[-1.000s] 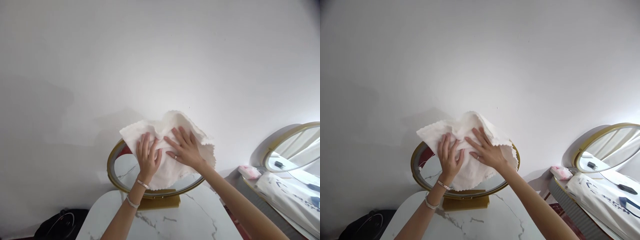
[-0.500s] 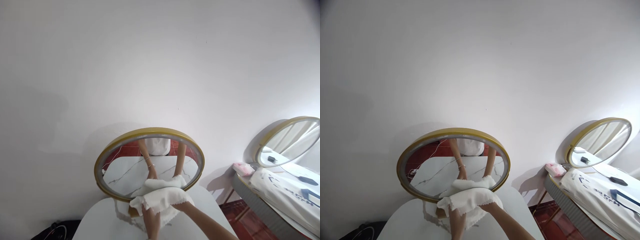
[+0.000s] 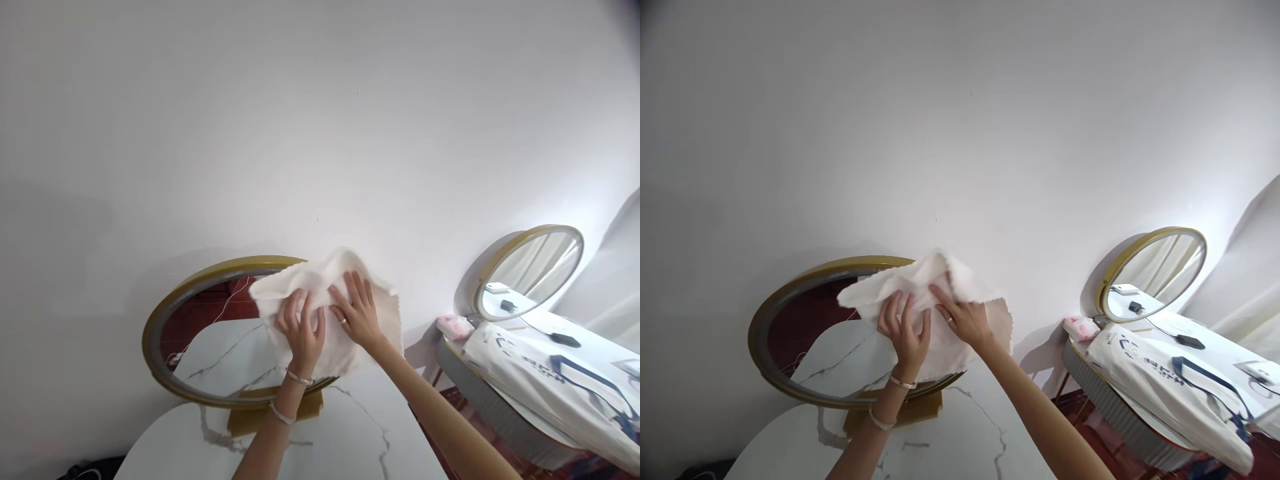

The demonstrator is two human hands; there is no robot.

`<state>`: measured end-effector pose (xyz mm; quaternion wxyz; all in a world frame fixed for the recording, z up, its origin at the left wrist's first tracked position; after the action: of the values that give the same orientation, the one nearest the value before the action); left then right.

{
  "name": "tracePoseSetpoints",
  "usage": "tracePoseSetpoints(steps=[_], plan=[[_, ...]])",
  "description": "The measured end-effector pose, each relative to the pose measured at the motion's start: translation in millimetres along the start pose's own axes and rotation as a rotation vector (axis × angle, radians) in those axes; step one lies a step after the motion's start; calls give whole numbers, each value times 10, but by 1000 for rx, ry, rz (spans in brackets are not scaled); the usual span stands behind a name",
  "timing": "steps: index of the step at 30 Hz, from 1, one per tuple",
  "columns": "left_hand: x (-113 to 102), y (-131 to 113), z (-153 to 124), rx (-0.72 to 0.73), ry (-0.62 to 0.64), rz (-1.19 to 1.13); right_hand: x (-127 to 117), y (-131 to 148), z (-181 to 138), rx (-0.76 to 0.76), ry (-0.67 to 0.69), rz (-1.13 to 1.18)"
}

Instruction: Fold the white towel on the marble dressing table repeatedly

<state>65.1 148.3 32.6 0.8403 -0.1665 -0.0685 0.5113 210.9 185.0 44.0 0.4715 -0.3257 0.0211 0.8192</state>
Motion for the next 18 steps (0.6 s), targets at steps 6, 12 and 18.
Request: tracePoseSetpoints(steps=[6,12,18], plan=[[274,-23,-722,137,243,-26,338,91,-1002,179,-119,65],[113,421,-1941,-285,751,-48,839,650,-2329,289,154,279],[-482,835,-2639,-686,823,-109,754,882,-2882,606,62,454]])
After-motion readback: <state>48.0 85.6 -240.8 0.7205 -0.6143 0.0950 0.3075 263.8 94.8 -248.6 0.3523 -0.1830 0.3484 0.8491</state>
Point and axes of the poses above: each hand's wrist, its own z-axis towards the middle knuckle, its own x-axis out of the palm, y = z × x, the point moved 4 cm from there along z, towards the middle knuckle, and after that the axes turned 9 degrees about -x, right-handed, at the moved point
